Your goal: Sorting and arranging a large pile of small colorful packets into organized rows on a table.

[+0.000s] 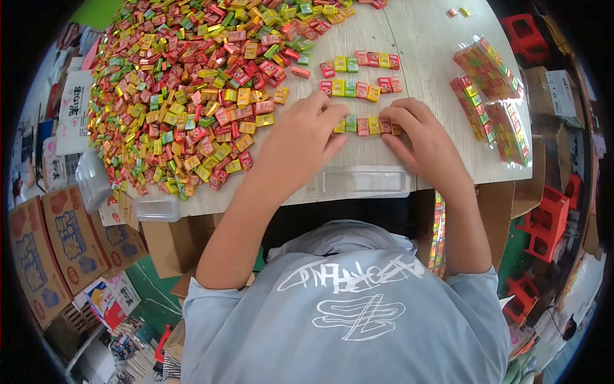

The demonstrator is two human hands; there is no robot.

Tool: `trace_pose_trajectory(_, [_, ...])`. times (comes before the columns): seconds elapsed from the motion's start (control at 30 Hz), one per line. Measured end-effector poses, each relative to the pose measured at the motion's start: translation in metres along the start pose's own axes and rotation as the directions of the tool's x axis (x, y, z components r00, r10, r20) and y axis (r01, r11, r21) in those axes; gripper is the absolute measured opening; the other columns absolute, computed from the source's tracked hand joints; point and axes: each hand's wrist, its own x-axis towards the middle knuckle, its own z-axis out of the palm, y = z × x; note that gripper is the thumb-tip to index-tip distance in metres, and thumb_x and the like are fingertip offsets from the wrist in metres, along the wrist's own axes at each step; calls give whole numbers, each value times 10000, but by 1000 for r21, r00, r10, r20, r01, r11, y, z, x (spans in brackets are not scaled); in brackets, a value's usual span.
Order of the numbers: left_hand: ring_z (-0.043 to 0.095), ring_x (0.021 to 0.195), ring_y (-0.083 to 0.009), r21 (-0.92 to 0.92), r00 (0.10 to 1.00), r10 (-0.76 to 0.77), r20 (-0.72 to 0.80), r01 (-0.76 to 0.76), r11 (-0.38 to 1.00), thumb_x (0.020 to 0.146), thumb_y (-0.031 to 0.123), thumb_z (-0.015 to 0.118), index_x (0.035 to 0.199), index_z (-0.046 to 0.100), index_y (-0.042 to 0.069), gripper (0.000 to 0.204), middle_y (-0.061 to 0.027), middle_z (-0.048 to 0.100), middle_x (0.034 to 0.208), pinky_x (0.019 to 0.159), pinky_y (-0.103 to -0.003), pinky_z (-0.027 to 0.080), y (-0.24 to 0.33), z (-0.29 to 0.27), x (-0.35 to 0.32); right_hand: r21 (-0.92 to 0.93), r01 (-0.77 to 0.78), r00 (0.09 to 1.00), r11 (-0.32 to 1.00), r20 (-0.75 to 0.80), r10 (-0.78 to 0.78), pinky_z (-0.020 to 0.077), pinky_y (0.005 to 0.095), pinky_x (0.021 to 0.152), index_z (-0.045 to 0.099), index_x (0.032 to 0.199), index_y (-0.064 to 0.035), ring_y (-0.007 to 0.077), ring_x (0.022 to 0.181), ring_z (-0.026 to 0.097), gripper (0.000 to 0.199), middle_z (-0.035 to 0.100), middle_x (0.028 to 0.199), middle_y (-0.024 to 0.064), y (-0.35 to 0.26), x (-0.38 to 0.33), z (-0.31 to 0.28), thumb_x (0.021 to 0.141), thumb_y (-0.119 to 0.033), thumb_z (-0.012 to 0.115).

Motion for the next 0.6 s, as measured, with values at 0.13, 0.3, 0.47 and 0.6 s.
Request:
trace_pose_trajectory(0.13, [658,1013,-332,-25,1000,10,-25,-10,1000,901,241,789,1304,653,110,446,-122,614,1112,857,-447,538,0,4,1,13,26,999,1000,-30,-26,533,434,971,650,1278,-47,379,1135,635,399,625,1242,158,-8,5,6,906,-116,776])
trace_pose_trajectory(0.3, [666,943,-308,17,998,-14,-53,15,1000,862,287,830,1159,735,117,355,-90,624,1015,822,-436,541,2,6,5,43,4,1000,999,5,-4,550,427,945,701,1228,-32,372,1072,657,361,652,1185,155,-10,11,5,892,-125,793])
trace_pose_trajectory(0.47, [661,889,-286,75,994,65,-93,-58,995,849,272,842,1112,757,127,312,-77,614,966,771,-417,536,3,7,5,12,101,993,995,-62,-100,562,417,897,730,1177,-24,352,1025,669,350,675,1125,144,-6,10,4,860,-142,822])
trace_pose_trajectory(0.6, [636,828,-274,75,983,108,-151,-97,992,846,266,825,1070,726,132,279,-82,572,927,739,-411,528,27,-14,-10,-9,113,991,994,-68,-113,557,421,874,734,1163,-30,339,1016,667,349,674,1104,133,-30,-4,-15,849,-147,831])
